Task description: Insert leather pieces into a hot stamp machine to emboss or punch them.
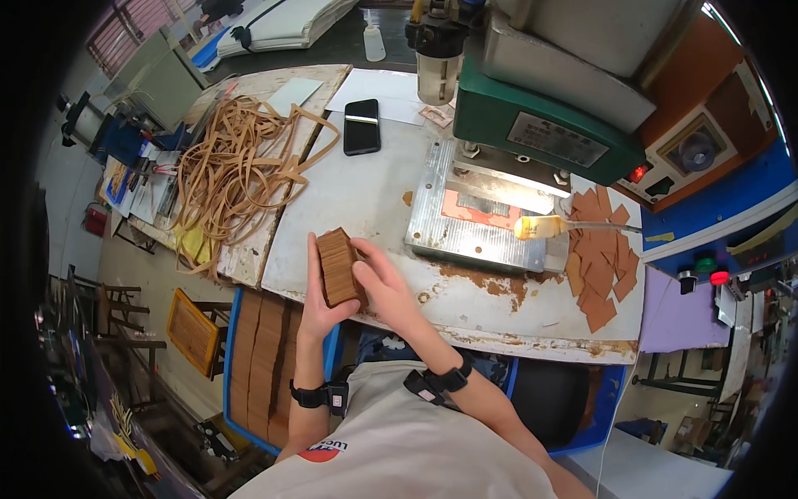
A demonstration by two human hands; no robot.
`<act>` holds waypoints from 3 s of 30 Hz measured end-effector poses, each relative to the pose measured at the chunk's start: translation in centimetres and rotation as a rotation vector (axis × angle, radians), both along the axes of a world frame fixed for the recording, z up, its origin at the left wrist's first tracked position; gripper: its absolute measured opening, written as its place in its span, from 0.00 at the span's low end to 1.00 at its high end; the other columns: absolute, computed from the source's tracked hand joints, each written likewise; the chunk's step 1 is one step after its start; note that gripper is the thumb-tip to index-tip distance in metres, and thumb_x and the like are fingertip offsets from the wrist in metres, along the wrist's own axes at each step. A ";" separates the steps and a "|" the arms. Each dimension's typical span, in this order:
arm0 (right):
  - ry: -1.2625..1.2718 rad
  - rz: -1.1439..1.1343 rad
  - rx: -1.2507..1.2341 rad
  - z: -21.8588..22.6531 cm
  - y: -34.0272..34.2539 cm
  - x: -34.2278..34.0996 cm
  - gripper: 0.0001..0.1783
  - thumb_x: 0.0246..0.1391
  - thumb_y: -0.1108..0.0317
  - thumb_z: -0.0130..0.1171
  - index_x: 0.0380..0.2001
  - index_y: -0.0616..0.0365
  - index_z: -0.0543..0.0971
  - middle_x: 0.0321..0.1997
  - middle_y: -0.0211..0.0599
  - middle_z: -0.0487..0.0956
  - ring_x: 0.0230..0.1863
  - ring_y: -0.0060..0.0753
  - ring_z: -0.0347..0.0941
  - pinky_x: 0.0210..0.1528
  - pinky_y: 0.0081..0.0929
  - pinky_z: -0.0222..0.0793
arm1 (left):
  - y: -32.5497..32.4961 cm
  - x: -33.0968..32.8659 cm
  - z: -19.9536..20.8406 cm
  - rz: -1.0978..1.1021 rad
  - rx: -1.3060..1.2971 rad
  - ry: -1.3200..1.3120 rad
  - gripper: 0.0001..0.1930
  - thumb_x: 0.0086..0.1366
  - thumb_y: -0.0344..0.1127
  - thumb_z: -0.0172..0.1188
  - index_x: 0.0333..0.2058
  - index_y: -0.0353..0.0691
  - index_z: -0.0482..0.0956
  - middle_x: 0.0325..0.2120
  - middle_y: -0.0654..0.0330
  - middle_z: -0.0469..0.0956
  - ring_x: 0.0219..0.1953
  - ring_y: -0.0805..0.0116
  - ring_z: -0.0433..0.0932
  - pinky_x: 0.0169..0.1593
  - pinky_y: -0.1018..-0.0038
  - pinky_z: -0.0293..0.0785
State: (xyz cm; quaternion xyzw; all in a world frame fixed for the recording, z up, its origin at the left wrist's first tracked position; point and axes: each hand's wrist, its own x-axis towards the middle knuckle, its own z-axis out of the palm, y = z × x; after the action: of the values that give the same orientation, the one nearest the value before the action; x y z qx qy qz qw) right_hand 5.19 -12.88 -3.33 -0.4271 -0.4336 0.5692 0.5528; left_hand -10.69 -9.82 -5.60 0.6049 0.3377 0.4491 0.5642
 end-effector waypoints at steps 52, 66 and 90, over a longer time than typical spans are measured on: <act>1.169 -0.113 0.218 -0.2 4.0 17.0 0.21 0.72 0.56 0.45 0.54 0.61 0.75 0.59 0.48 0.78 0.59 0.44 0.74 0.66 0.47 0.68 | 0.6 0.1 -0.2 -0.017 -0.020 0.006 0.63 0.46 0.33 0.74 0.75 0.35 0.39 0.67 0.50 0.59 0.67 0.61 0.61 0.69 0.65 0.58; 1.131 -0.122 0.274 0.4 3.6 16.4 0.25 0.70 0.51 0.46 0.55 0.63 0.73 0.56 0.49 0.78 0.56 0.44 0.74 0.62 0.45 0.69 | 0.6 0.1 -0.4 0.029 0.039 0.047 0.63 0.47 0.38 0.74 0.75 0.38 0.41 0.64 0.51 0.65 0.63 0.62 0.68 0.64 0.67 0.66; 1.133 -0.237 0.203 -0.5 2.9 17.9 0.17 0.66 0.62 0.54 0.48 0.66 0.75 0.48 0.47 0.79 0.50 0.42 0.74 0.57 0.41 0.71 | 0.6 0.1 -0.6 0.036 0.050 0.063 0.63 0.46 0.38 0.74 0.75 0.37 0.41 0.64 0.51 0.66 0.62 0.61 0.68 0.64 0.67 0.66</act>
State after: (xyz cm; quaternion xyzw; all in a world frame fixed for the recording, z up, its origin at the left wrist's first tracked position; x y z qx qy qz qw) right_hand 23.08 -9.98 -3.85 -0.0468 -0.0720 0.5987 0.7964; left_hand -10.56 -9.22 -6.16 0.6265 0.3548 0.4483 0.5298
